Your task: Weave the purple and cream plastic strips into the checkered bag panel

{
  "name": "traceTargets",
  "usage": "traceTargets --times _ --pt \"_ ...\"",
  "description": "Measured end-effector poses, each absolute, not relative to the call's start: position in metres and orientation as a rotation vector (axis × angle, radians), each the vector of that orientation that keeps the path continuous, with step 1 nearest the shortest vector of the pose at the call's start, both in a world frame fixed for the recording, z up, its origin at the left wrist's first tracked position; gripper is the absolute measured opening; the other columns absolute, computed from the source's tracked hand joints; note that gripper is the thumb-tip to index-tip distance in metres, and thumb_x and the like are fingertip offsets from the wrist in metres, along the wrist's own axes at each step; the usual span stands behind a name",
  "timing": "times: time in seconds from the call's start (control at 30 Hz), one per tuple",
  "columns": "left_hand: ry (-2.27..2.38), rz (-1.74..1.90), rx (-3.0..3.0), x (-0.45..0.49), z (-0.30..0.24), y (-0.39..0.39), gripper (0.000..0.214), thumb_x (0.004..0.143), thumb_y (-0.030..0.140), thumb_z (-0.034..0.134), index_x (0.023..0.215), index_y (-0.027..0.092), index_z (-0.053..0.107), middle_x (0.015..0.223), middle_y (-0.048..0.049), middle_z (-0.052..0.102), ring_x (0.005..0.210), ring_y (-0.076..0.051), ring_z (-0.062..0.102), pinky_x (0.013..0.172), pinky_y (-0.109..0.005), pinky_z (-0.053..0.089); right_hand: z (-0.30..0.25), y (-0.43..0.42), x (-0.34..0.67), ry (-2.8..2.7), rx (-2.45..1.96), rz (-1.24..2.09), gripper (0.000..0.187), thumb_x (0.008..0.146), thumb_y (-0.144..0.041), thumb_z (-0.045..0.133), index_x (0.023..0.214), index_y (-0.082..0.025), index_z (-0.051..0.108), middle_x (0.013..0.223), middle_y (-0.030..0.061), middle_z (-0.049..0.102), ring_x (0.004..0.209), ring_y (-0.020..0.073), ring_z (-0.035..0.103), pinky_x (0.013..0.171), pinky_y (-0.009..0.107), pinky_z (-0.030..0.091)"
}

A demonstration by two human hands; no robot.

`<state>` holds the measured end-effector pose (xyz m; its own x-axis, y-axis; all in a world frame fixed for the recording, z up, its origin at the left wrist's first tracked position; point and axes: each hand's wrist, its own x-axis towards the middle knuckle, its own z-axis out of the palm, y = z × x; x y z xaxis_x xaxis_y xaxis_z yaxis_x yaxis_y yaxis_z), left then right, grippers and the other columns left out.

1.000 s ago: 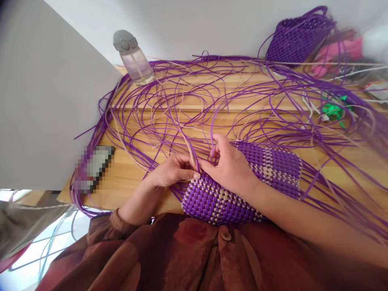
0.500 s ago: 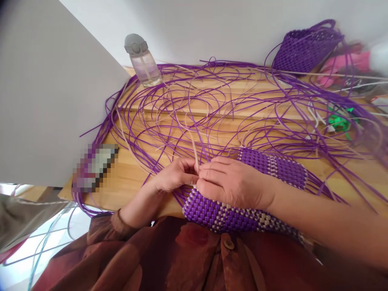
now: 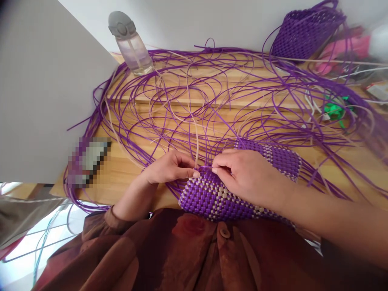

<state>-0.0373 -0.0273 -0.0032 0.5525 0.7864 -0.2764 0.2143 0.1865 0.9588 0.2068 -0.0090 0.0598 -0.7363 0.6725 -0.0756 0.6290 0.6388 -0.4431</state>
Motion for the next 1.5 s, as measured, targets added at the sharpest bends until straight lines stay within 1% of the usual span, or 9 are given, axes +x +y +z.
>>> traceTargets --times 0.07,0.2,0.27,0.43,0.53,0.77,1.13,1.33,1.5 --pt "0.967 0.478 1.41 -0.038 -0.001 -0.028 0.034 0.078 0.046 0.075 0.083 0.012 0.077 0.067 0.0014 0.062 0.061 -0.008 0.048 0.058 -0.02 0.039 0.063 -0.008 0.204 -2.71 -1.233 0.893 0.026 0.094 -0.033 0.053 0.08 -0.021 0.071 0.068 0.0006 0.066 0.064 0.0144 0.061 0.061 0.028 0.042" --pt "0.938 0.506 1.372 -0.037 -0.002 -0.029 0.033 0.077 0.044 0.077 0.085 0.012 0.078 0.068 0.0 0.064 0.064 -0.009 0.051 0.061 -0.021 0.04 0.064 -0.007 0.191 -2.119 -1.539 1.778 0.029 0.085 -0.046 0.064 0.08 -0.018 0.066 0.056 -0.0017 0.06 0.048 0.0119 0.058 0.046 0.023 0.045" --pt "0.877 0.559 1.26 -0.034 -0.005 -0.029 0.032 0.076 0.041 0.079 0.09 0.011 0.077 0.073 -0.0011 0.068 0.066 -0.01 0.054 0.065 -0.022 0.042 0.062 -0.007 0.185 -1.9 -1.558 1.913 0.03 0.08 -0.046 0.071 0.082 -0.017 0.065 0.059 -0.0018 0.061 0.05 0.0119 0.061 0.044 0.022 0.049" --pt "0.853 0.622 1.086 -0.028 -0.006 -0.031 0.031 0.071 0.036 0.083 0.085 0.011 0.07 0.066 0.0013 0.062 0.059 -0.007 0.049 0.057 -0.021 0.037 0.058 -0.006 0.178 -1.857 -1.452 1.82 0.014 0.081 -0.03 0.073 0.084 -0.016 0.069 0.067 0.001 0.069 0.055 0.0101 0.066 0.045 0.016 0.051" --pt "0.84 0.621 1.072 -0.026 -0.004 -0.033 0.033 0.071 0.037 0.084 0.081 0.012 0.066 0.064 0.0027 0.058 0.058 -0.007 0.047 0.056 -0.021 0.035 0.058 -0.006 0.177 -1.779 -1.436 1.808 0.012 0.079 -0.025 0.073 0.085 -0.016 0.069 0.067 0.0022 0.071 0.054 0.0111 0.068 0.043 0.015 0.05" --pt "0.937 0.613 1.068 -0.016 -0.007 -0.038 0.04 0.067 0.042 0.086 0.081 0.013 0.061 0.069 0.0014 0.059 0.058 -0.007 0.046 0.053 -0.022 0.03 0.051 -0.011 0.173 -1.834 -1.282 1.642 0.011 0.083 -0.027 0.069 0.085 -0.016 0.072 0.063 0.0001 0.069 0.05 0.0084 0.063 0.046 0.016 0.051" --pt "1.141 0.679 1.087 -0.004 -0.009 -0.047 0.029 0.073 0.035 0.076 0.085 0.013 0.063 0.069 0.0031 0.056 0.056 -0.007 0.045 0.053 -0.023 0.031 0.039 -0.004 0.179 -1.829 -1.314 1.52 0.02 0.085 -0.034 0.069 0.093 -0.015 0.071 0.067 0.0021 0.071 0.052 0.012 0.067 0.047 0.02 0.055" --pt "0.906 0.624 1.044 -0.014 -0.008 -0.041 0.034 0.074 0.04 0.079 0.078 0.013 0.061 0.062 0.0052 0.047 0.054 -0.006 0.036 0.05 -0.023 0.024 0.043 -0.006 0.179 -1.844 -1.23 1.529 0.014 0.086 -0.029 0.068 0.09 -0.016 0.069 0.064 0.0012 0.07 0.053 0.011 0.067 0.052 0.02 0.056" --pt "0.824 0.595 1.036 -0.021 -0.008 -0.036 0.036 0.072 0.042 0.083 0.081 0.012 0.065 0.065 0.0031 0.053 0.057 -0.006 0.04 0.054 -0.023 0.029 0.052 -0.009 0.177 -1.848 -1.228 1.569 0.01 0.084 -0.024 0.067 0.087 -0.016 0.072 0.069 0.0021 0.072 0.054 0.01 0.065 0.051 0.019 0.054"
